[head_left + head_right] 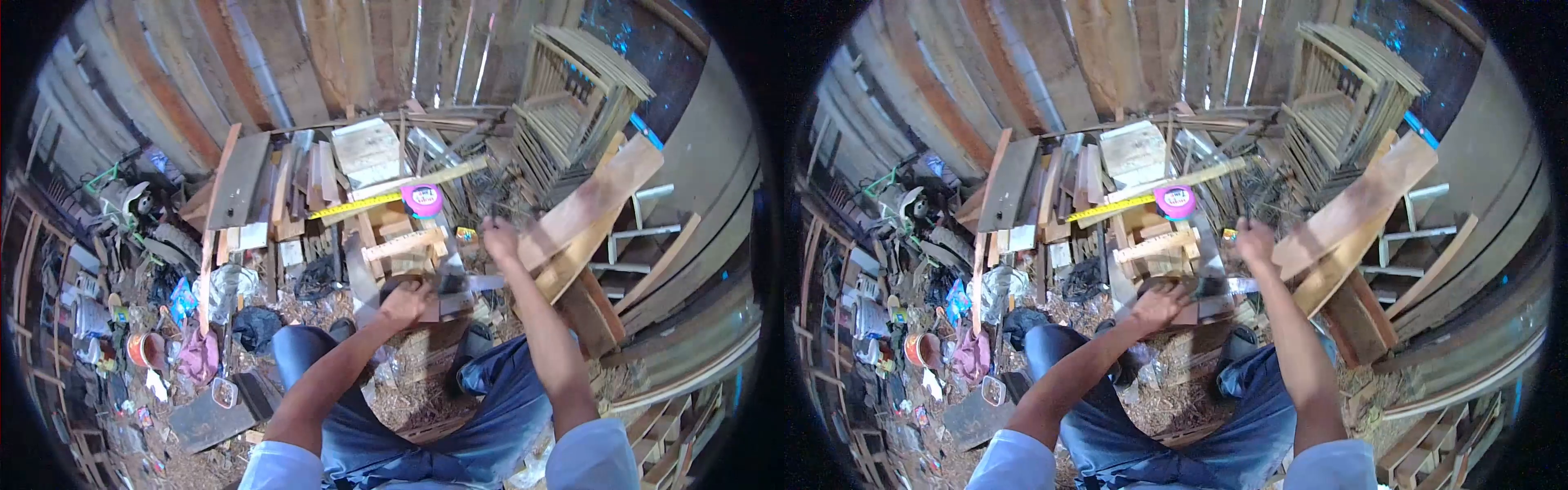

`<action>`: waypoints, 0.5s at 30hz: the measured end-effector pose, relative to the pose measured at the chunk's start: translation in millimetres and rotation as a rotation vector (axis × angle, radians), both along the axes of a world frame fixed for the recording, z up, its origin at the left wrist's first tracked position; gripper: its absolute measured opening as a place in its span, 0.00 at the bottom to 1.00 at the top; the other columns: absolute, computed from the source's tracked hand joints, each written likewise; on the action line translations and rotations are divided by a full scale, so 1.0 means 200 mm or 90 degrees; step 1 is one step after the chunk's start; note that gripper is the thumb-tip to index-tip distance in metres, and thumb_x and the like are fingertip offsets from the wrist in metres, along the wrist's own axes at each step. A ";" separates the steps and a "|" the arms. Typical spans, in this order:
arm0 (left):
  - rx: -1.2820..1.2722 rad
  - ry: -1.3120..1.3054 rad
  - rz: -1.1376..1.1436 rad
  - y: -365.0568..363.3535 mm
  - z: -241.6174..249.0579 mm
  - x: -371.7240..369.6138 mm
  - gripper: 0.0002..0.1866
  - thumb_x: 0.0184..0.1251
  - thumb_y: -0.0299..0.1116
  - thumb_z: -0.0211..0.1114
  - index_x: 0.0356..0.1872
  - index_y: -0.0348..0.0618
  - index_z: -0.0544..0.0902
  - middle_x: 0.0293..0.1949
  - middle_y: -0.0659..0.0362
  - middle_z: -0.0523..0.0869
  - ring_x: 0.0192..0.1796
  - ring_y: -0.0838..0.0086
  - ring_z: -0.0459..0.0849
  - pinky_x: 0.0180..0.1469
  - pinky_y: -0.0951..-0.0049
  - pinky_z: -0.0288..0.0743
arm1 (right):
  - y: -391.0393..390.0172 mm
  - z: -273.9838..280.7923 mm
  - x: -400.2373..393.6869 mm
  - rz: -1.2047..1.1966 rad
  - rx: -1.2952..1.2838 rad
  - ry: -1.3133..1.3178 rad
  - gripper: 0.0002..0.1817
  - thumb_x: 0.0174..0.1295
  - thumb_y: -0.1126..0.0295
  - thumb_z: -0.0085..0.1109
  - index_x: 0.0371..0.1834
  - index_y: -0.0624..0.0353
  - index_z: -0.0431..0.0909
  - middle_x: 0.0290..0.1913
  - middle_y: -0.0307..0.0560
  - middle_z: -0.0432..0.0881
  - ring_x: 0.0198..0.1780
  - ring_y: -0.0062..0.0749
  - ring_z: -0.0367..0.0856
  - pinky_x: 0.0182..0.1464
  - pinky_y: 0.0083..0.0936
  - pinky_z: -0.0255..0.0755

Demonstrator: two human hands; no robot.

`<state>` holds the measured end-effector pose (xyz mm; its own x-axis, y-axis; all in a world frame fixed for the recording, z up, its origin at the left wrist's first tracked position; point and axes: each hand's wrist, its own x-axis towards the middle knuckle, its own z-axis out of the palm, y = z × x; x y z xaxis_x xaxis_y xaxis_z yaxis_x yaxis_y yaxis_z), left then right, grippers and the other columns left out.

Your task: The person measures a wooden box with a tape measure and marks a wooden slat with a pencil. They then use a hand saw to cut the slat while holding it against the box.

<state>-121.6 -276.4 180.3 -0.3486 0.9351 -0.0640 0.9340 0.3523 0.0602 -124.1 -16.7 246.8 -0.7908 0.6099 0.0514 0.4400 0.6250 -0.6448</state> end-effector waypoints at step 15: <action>0.552 -0.283 0.259 0.07 0.77 -0.30 0.13 0.67 0.34 0.62 0.47 0.37 0.81 0.26 0.43 0.81 0.30 0.52 0.82 0.35 0.59 0.74 | -0.41 0.46 -0.12 0.263 -0.400 0.225 0.12 0.71 0.60 0.54 0.35 0.58 0.72 0.21 0.31 0.68 0.18 0.12 0.61 0.20 0.14 0.55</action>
